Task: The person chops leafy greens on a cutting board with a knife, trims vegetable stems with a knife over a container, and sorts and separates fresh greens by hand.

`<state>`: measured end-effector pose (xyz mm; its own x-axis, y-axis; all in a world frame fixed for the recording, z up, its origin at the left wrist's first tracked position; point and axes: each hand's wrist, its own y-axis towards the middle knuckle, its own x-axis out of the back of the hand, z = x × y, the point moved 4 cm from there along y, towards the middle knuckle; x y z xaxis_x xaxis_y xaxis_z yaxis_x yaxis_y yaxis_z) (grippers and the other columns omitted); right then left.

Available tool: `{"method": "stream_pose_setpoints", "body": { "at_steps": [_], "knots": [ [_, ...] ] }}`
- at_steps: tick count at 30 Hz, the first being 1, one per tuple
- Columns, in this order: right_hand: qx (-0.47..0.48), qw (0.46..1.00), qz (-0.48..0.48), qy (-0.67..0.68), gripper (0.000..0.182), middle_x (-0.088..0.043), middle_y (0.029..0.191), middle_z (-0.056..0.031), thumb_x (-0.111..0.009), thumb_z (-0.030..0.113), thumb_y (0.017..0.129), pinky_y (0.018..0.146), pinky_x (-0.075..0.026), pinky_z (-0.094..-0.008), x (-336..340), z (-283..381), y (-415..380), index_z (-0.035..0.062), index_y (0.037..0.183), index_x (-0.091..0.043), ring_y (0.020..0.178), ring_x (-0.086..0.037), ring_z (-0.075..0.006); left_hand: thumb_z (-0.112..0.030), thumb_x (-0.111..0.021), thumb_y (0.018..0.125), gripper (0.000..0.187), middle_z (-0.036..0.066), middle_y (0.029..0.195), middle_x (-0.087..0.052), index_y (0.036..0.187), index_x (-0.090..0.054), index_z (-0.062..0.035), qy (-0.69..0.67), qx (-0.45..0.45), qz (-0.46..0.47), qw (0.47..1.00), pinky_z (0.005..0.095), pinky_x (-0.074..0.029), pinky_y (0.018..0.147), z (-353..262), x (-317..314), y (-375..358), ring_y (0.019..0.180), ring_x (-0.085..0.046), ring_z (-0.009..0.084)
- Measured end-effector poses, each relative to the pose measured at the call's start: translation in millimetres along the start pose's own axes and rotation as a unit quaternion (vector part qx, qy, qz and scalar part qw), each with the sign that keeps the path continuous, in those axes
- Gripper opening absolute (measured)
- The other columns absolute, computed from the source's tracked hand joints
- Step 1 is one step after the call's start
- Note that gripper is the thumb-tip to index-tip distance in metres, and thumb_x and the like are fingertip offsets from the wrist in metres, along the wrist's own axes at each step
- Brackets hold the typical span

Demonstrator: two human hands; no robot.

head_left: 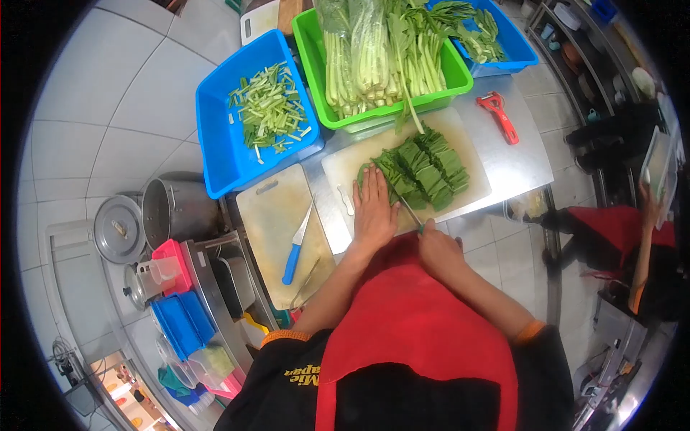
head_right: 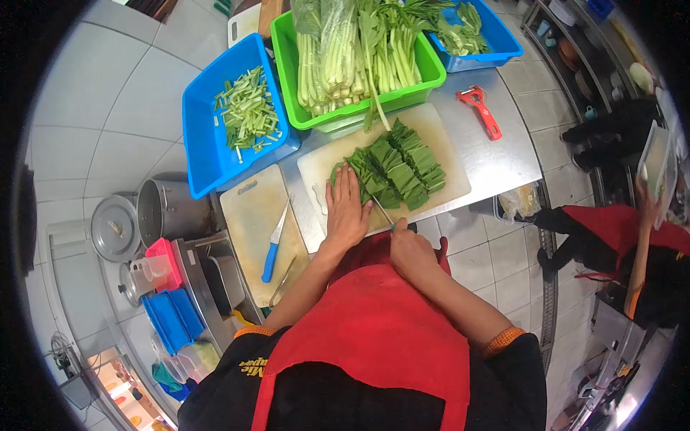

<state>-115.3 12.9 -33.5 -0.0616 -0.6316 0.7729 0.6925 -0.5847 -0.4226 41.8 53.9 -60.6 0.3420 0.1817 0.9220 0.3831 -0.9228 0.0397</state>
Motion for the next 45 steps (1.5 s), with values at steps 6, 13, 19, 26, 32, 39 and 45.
{"method": "stream_pose_setpoints", "body": {
  "at_steps": [6,13,19,26,32,39,45],
  "knots": [
    [0.031,0.998,-0.047,-0.017,0.021,-0.067,0.081,-0.0304,-0.053,0.003,0.087,0.069,-0.058,-0.0478,-12,13,53,-0.0075,0.103,-0.045,0.08,-0.07,-0.0435,-0.022,-0.059,0.091,0.075,0.024,0.157,-0.024,0.149,-0.023,0.0086,-0.001,0.021,-0.059,0.998,0.0558,-0.011,0.119,-1,-9,4,0.146,-0.023,0.0378],
    [0.005,1.0,-0.003,-0.018,0.021,-0.067,0.085,-0.0303,-0.05,0.008,0.091,0.072,-0.056,-0.0499,-7,-1,18,-0.007,0.106,-0.044,0.082,-0.069,-0.0447,-0.021,-0.066,0.08,0.075,0.015,0.151,-0.035,0.144,-0.035,0.0005,0.034,0.109,-0.103,0.988,0.0548,-0.015,0.114,-1,-3,13,0.143,-0.026,0.0334],
    [-0.028,0.999,0.036,0.009,0.024,-0.067,0.085,-0.0318,-0.048,0.016,0.096,0.076,-0.053,-0.0548,-2,-35,-36,-0.0066,0.103,-0.043,0.085,-0.067,-0.048,-0.02,-0.066,0.074,0.061,0.012,0.134,-0.046,0.13,-0.049,-0.0031,0.021,0.095,-0.136,0.986,0.05,-0.025,0.105,-2,8,16,0.127,-0.04,0.031],
    [-0.062,0.996,0.05,0.029,0.026,-0.067,0.085,-0.0314,-0.049,0.018,0.096,0.076,-0.053,-0.0554,6,-56,-74,-0.0058,0.102,-0.044,0.085,-0.067,-0.0474,-0.019,-0.072,0.076,0.057,0.014,0.126,-0.051,0.128,-0.052,-0.0057,0.03,0.122,-0.115,0.985,0.0454,-0.033,0.097,16,15,23,0.116,-0.046,0.0323],
    [-0.049,0.998,0.045,0.015,0.051,-0.066,0.084,-0.0271,-0.054,0.025,0.095,0.073,-0.05,-0.0546,9,-79,-86,-0.0105,0.13,-0.043,0.078,-0.063,-0.0473,-0.008,-0.079,0.071,0.077,0.016,0.129,-0.049,0.139,-0.043,-0.0055,-0.119,0.077,-0.07,0.987,0.0483,-0.036,0.101,21,37,19,0.121,-0.045,0.0364],
    [-0.021,0.993,-0.087,0.08,0.026,-0.064,0.073,-0.0252,-0.054,0.028,0.097,0.067,-0.049,-0.0561,21,-62,-78,0.0029,0.097,-0.049,0.071,-0.064,-0.0468,0.004,-0.073,0.075,0.069,0.016,0.135,-0.05,0.138,-0.046,-0.0051,-0.251,0.116,-0.168,0.946,0.0397,-0.046,0.098,72,62,-26,0.122,-0.053,0.0292],
    [-0.022,0.973,-0.205,0.109,0.024,-0.064,0.072,-0.0237,-0.053,0.028,0.098,0.065,-0.048,-0.0552,23,-59,-59,0.004,0.097,-0.05,0.07,-0.063,-0.0471,0.0,-0.062,0.087,0.015,0.012,0.091,-0.068,0.101,-0.068,-0.0033,-0.27,0.128,-0.205,0.932,0.0354,-0.052,0.08,67,65,-21,0.089,-0.066,0.0247]
  ]
}}
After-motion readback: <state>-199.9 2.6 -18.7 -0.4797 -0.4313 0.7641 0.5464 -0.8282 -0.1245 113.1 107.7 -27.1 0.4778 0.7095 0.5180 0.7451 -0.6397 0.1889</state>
